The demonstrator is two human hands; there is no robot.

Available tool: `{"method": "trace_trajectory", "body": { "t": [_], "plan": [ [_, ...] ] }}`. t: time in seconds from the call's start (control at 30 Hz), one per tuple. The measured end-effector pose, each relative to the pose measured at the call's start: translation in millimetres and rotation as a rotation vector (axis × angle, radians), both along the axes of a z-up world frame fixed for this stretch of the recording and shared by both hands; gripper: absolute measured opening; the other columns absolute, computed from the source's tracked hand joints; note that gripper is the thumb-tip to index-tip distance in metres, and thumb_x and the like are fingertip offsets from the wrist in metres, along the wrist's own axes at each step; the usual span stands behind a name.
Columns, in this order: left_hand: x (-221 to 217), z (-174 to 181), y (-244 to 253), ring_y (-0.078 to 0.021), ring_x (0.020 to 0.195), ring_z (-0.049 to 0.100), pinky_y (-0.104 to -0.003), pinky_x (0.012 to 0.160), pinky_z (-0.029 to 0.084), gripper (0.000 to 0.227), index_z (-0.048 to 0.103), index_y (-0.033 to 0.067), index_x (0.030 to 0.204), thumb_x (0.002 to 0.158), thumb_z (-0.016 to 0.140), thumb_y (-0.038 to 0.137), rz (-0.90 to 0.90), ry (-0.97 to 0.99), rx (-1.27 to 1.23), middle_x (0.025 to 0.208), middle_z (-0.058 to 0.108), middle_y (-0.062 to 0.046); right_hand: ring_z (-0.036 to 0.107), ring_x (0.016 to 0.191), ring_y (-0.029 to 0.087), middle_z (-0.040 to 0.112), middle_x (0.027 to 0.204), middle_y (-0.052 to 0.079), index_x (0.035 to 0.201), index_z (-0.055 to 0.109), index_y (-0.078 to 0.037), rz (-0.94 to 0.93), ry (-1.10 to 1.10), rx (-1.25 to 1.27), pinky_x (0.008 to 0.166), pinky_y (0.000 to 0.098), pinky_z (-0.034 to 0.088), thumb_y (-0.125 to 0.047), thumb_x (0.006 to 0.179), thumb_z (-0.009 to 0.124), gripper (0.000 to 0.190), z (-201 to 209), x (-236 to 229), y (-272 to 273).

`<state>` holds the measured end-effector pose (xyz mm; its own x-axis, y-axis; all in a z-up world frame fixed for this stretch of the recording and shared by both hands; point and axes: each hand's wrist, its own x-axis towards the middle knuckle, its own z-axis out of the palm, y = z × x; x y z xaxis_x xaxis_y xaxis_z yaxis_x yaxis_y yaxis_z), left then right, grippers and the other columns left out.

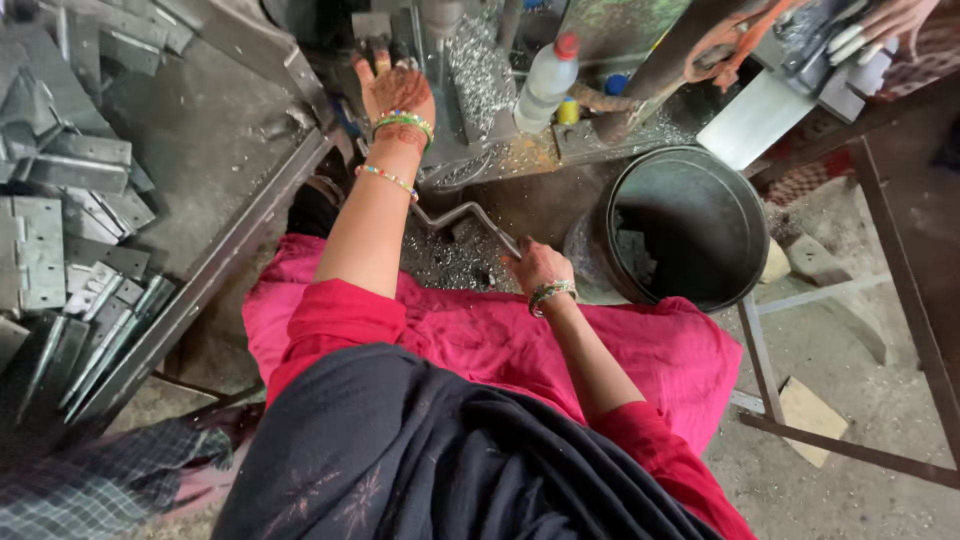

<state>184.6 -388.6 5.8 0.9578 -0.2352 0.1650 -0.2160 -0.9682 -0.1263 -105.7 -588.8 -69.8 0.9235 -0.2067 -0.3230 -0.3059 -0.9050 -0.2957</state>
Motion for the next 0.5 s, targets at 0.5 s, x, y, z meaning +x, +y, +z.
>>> {"method": "trace_trajectory", "body": {
  "t": [0.5],
  "plan": [
    [-136.6, 36.1, 18.4, -0.0334, 0.135, 0.047, -0.063, 0.112, 0.021, 0.055, 0.07, 0.01, 0.129, 0.102, 0.054, 0.055, -0.143, -0.049, -0.134, 0.134, 0.065, -0.01, 0.073, 0.09, 0.036, 0.075, 0.092, 0.016, 0.111, 0.064, -0.01, 0.148, -0.179, -0.19, 0.075, 0.0478, 0.057, -0.055, 0.093, 0.065, 0.048, 110.0, 14.1, 17.3]
  ]
}}
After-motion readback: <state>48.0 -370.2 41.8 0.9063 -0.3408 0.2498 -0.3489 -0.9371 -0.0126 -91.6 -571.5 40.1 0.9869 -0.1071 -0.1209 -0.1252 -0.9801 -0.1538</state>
